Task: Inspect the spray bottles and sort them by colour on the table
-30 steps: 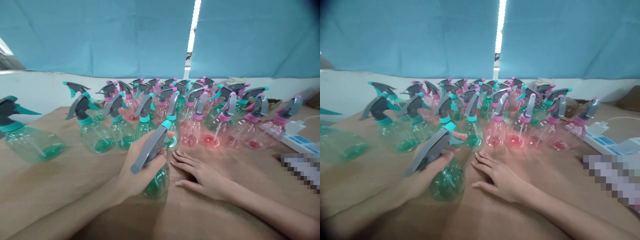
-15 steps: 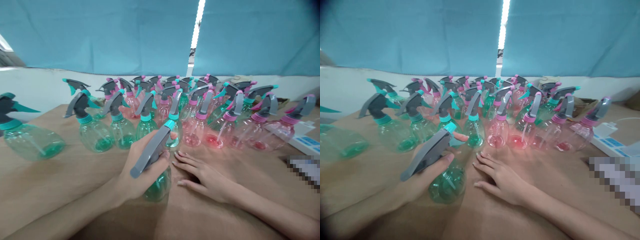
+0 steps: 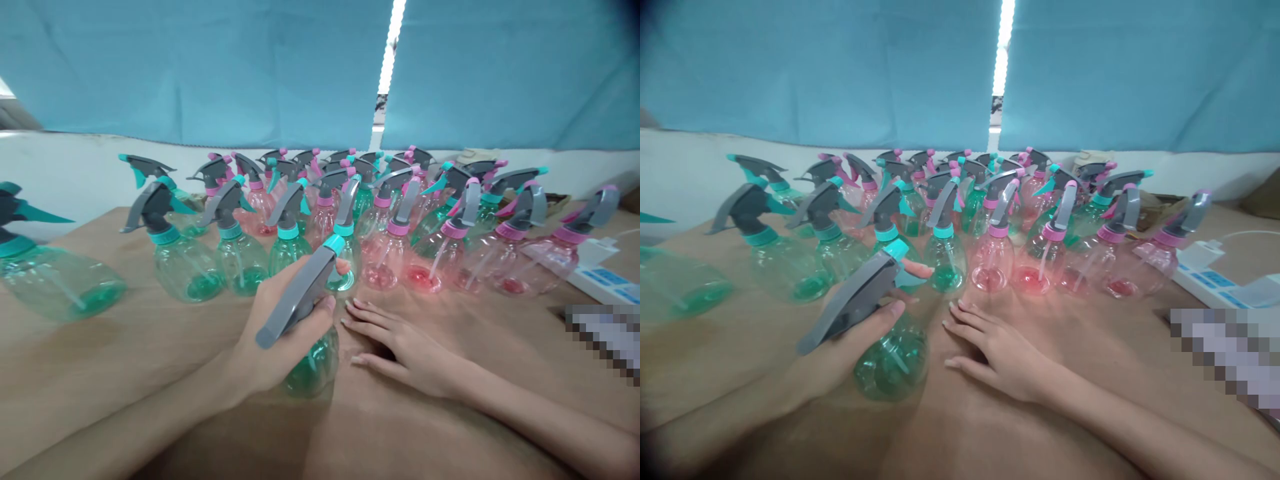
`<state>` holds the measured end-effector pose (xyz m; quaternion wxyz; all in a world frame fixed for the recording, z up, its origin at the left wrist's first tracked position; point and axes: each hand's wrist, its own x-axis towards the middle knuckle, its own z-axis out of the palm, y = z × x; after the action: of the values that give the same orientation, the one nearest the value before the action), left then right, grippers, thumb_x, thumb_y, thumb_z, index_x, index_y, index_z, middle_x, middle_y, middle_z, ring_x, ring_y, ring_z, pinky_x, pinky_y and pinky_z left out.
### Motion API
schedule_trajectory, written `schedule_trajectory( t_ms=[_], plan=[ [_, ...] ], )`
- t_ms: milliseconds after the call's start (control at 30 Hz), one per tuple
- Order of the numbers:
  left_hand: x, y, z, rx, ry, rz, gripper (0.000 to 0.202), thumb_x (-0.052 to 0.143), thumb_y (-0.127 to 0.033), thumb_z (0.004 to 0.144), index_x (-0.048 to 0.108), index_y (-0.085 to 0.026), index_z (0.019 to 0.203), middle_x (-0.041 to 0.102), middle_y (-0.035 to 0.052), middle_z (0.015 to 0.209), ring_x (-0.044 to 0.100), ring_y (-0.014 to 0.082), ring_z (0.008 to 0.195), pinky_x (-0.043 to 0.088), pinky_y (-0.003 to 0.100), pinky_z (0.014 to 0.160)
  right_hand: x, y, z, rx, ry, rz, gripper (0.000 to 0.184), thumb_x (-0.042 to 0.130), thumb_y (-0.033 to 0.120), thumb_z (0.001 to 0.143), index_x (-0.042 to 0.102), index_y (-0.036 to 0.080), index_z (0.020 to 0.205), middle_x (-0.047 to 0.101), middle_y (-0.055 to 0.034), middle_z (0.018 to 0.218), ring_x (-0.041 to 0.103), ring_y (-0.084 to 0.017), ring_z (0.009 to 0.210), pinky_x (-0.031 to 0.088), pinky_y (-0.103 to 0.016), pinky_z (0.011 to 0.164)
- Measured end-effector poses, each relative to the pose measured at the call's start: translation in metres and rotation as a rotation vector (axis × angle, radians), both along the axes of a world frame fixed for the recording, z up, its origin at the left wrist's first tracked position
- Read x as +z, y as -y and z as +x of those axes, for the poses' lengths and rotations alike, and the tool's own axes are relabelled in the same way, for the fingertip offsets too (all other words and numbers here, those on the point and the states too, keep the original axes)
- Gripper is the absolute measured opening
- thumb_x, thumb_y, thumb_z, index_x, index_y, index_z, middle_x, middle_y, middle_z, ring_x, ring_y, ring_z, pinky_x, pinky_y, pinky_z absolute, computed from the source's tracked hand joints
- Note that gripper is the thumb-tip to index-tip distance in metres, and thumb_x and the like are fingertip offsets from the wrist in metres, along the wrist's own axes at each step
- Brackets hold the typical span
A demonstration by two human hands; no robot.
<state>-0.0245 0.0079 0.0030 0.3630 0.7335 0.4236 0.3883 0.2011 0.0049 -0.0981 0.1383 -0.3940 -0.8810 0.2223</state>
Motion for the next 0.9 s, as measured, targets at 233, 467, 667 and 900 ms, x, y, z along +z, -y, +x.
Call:
schedule_trajectory(
  t_ms=[233,467,667,900],
  plan=[
    [-0.0053,-0.0020,0.0005,0.000,-0.004,-0.002,0.033,0.053,-0.019,0.079,0.060,-0.025,0.111,0.042,-0.0070,0.060,0.044,0.0123,0.048,0.035,0.025,0.049,0.0016,0.0003,-0.0009,0.000,0.002,0.003,0.063,0.046,0.056,0.095,0.039,0.021,0.147,0.032,-0.0064,0.155,0.026,-0.027,0.144,0.028,-0.049,0.116],
    [-0.0022,-0.0010,0.0008,0.007,-0.012,-0.012,0.034,0.052,-0.018,0.078,0.060,-0.024,0.110,0.040,-0.0081,0.060,0.040,0.0109,0.047,0.034,0.025,0.050,-0.0015,-0.0002,0.0005,0.000,-0.018,0.006,0.062,0.047,0.055,0.095,0.039,0.023,0.148,0.033,-0.0049,0.155,0.026,-0.027,0.144,0.028,-0.048,0.117],
    [-0.0019,-0.0006,0.0002,-0.005,-0.024,0.006,0.034,0.051,-0.017,0.079,0.059,-0.025,0.111,0.035,-0.0083,0.061,0.040,0.0110,0.048,0.033,0.025,0.051,0.0010,0.0003,-0.0002,-0.002,-0.002,0.001,0.063,0.046,0.056,0.095,0.039,0.022,0.148,0.033,-0.0049,0.155,0.025,-0.026,0.145,0.028,-0.047,0.117],
    [-0.0004,-0.0003,-0.0007,0.001,-0.009,-0.006,0.033,0.053,-0.017,0.078,0.059,-0.023,0.111,0.041,-0.0070,0.064,0.041,0.0113,0.051,0.034,0.025,0.051,-0.0009,-0.0003,0.0000,0.001,-0.007,0.006,0.062,0.047,0.055,0.095,0.039,0.023,0.147,0.033,-0.0048,0.155,0.026,-0.027,0.144,0.028,-0.047,0.117]
  ],
)
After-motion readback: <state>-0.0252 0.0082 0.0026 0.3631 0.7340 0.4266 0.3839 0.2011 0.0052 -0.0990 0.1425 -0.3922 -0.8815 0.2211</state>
